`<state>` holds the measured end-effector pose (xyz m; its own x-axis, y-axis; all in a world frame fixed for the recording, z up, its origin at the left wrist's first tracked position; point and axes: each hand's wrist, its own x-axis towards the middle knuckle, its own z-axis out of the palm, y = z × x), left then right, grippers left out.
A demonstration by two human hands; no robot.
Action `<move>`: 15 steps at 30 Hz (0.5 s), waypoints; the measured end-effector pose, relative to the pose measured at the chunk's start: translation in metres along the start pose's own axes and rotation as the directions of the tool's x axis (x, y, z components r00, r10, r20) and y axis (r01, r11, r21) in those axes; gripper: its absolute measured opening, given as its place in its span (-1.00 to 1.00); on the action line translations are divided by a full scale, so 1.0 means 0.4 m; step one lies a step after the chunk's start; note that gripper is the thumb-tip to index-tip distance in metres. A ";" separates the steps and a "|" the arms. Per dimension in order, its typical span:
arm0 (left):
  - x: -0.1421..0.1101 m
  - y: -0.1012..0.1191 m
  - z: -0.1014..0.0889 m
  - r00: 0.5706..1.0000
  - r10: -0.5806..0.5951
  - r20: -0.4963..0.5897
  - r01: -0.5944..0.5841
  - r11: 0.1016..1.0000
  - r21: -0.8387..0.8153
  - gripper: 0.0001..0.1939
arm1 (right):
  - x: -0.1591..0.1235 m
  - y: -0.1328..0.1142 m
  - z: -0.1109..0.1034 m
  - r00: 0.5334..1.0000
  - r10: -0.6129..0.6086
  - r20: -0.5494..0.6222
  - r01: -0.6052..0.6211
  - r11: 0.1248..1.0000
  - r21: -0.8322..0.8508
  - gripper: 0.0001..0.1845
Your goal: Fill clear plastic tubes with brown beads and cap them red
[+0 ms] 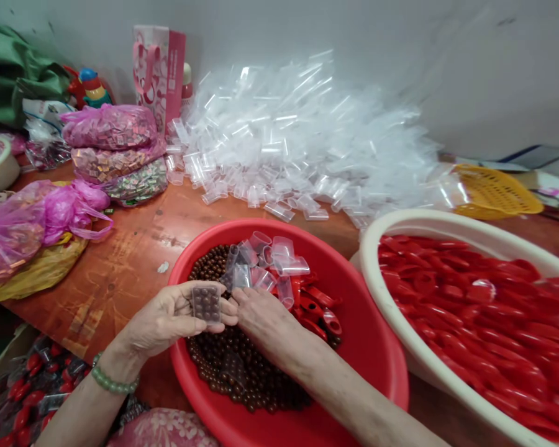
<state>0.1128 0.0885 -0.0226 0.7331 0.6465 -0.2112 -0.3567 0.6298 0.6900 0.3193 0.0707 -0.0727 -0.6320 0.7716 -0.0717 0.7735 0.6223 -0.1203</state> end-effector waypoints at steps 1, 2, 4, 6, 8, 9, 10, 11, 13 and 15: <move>-0.002 0.002 -0.001 1.000 0.000 0.010 0.000 1.000 -0.010 -0.56 | 0.001 -0.001 0.000 1.000 0.005 -0.005 -0.005 1.000 0.015 -0.74; -0.004 0.003 -0.002 1.000 -0.001 0.020 0.001 1.000 -0.017 -0.56 | 0.001 -0.001 -0.001 1.000 0.011 -0.011 -0.011 1.000 0.028 -0.74; -0.008 0.007 -0.003 1.000 -0.007 0.025 0.008 1.000 -0.027 -0.55 | -0.002 -0.003 -0.011 0.999 0.029 -0.024 -0.027 0.998 0.050 -0.75; -0.012 0.008 -0.003 1.000 -0.020 0.007 0.020 0.999 -0.032 -0.53 | -0.012 -0.001 -0.028 0.998 0.054 -0.039 -0.051 0.997 0.066 -0.74; -0.014 0.008 -0.004 1.000 -0.028 -0.010 0.027 0.999 -0.040 -0.51 | -0.028 0.009 -0.049 0.992 0.111 -0.063 -0.106 0.991 0.084 -0.75; -0.015 0.008 -0.004 0.999 -0.030 -0.010 0.030 0.999 -0.041 -0.51 | -0.038 0.017 -0.059 0.984 0.158 -0.086 -0.150 0.984 0.097 -0.75; -0.015 0.008 -0.004 1.000 -0.030 -0.009 0.030 0.999 -0.038 -0.51 | -0.050 0.028 -0.070 0.970 0.215 -0.114 -0.203 0.973 0.113 -0.76; -0.015 0.008 -0.004 1.000 -0.026 -0.010 0.026 0.999 -0.030 -0.52 | -0.063 0.041 -0.081 0.950 0.276 -0.147 -0.257 0.957 0.133 -0.76; -0.014 0.010 -0.003 1.000 -0.013 -0.024 0.013 1.000 -0.003 -0.55 | -0.091 0.069 -0.104 0.896 0.389 -0.212 -0.358 0.918 0.170 -0.77; -0.010 0.012 0.000 0.999 0.004 -0.047 -0.003 1.000 0.029 -0.59 | -0.116 0.092 -0.125 0.857 0.465 -0.222 -0.427 0.882 0.196 -0.79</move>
<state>0.1082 0.0888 -0.0184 0.7035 0.6688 -0.2403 -0.3420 0.6151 0.7105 0.3795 0.0644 -0.0245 -0.1715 0.9798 0.1029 0.9433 0.1935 -0.2699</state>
